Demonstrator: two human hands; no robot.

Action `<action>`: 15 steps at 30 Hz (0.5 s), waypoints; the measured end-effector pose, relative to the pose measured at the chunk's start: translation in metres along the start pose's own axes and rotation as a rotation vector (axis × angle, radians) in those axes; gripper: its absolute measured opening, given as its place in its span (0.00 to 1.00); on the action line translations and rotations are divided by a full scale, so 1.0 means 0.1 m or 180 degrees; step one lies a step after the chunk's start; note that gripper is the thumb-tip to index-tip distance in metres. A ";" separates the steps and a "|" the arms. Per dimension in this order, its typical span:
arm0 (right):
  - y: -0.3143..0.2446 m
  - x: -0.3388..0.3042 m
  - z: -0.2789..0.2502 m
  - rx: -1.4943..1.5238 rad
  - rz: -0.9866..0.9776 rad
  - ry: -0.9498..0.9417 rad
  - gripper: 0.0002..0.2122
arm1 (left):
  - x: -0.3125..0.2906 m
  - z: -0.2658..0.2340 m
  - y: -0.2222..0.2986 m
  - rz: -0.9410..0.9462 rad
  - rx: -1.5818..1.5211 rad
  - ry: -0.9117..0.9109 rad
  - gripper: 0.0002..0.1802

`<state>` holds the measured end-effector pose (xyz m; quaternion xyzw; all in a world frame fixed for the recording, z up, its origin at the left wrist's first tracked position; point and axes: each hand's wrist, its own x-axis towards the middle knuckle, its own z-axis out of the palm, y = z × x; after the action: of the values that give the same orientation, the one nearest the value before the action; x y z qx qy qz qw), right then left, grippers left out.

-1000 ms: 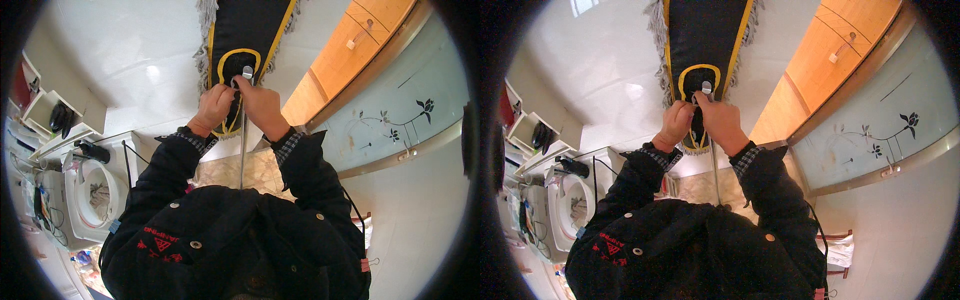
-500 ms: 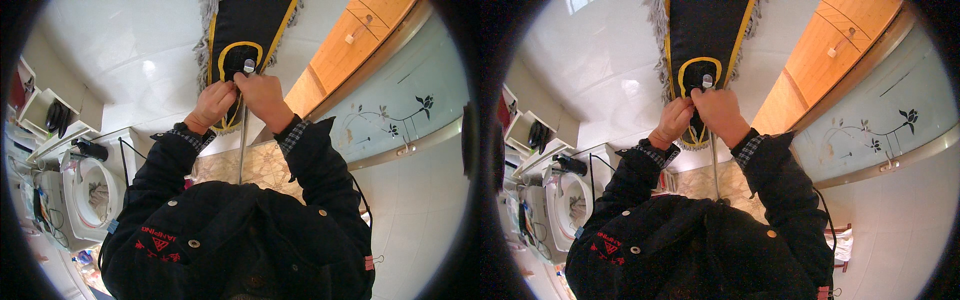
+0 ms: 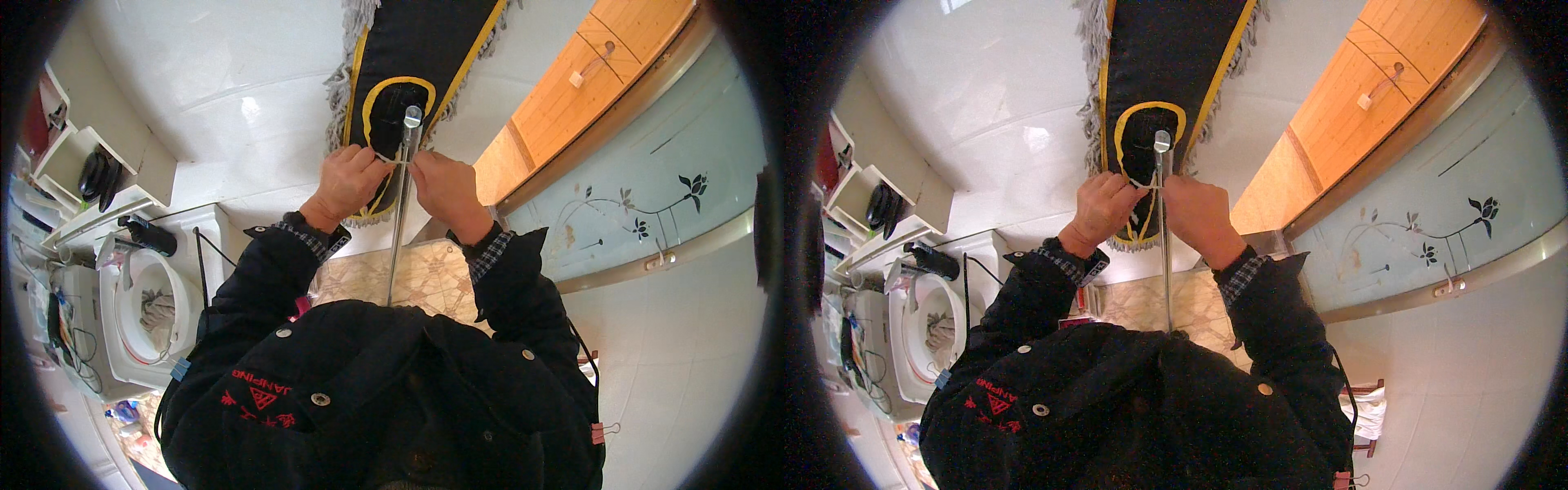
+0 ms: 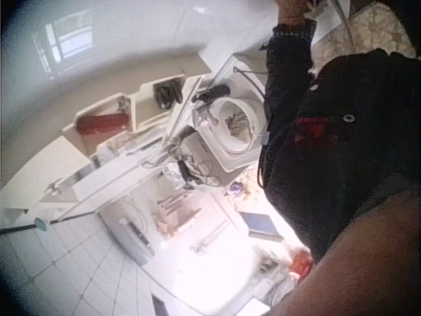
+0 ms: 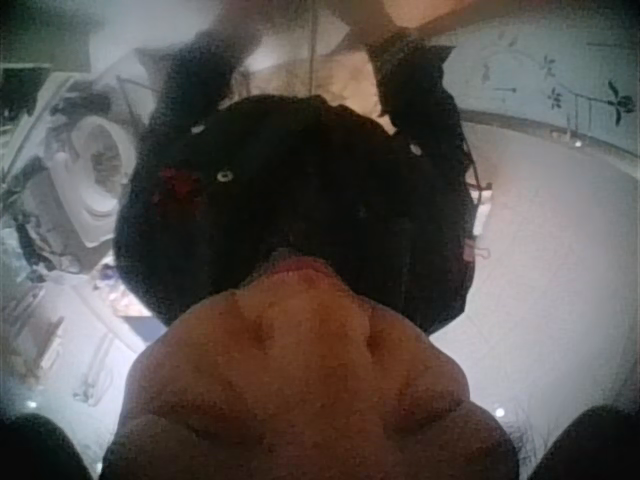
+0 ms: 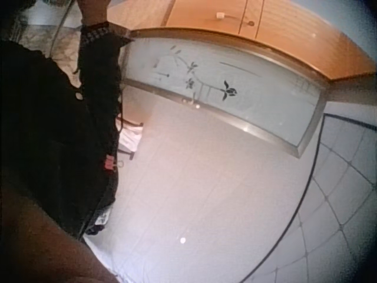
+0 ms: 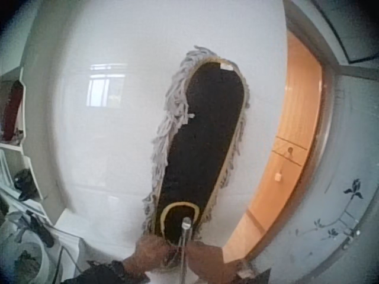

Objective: The person attaches a flat mop head to a metal mop handle. They align the head with the handle, insert the handle into the head's connector, and then secure it by tying a white string around the joint. The person repeats the tying process to ensure the connection is firm.

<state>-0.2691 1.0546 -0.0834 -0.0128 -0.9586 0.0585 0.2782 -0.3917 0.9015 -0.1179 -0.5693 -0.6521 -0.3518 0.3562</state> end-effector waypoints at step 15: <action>0.25 0.15 0.03 -0.0226 0.0221 -0.0051 0.05 | -0.03 -0.10 -0.08 -0.0936 -0.0737 -0.0088 0.10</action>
<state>-0.2837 1.0796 -0.0810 -0.0555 -0.9613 0.0343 0.2677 -0.3991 0.8911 -0.1157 -0.5099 -0.6882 -0.4650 0.2240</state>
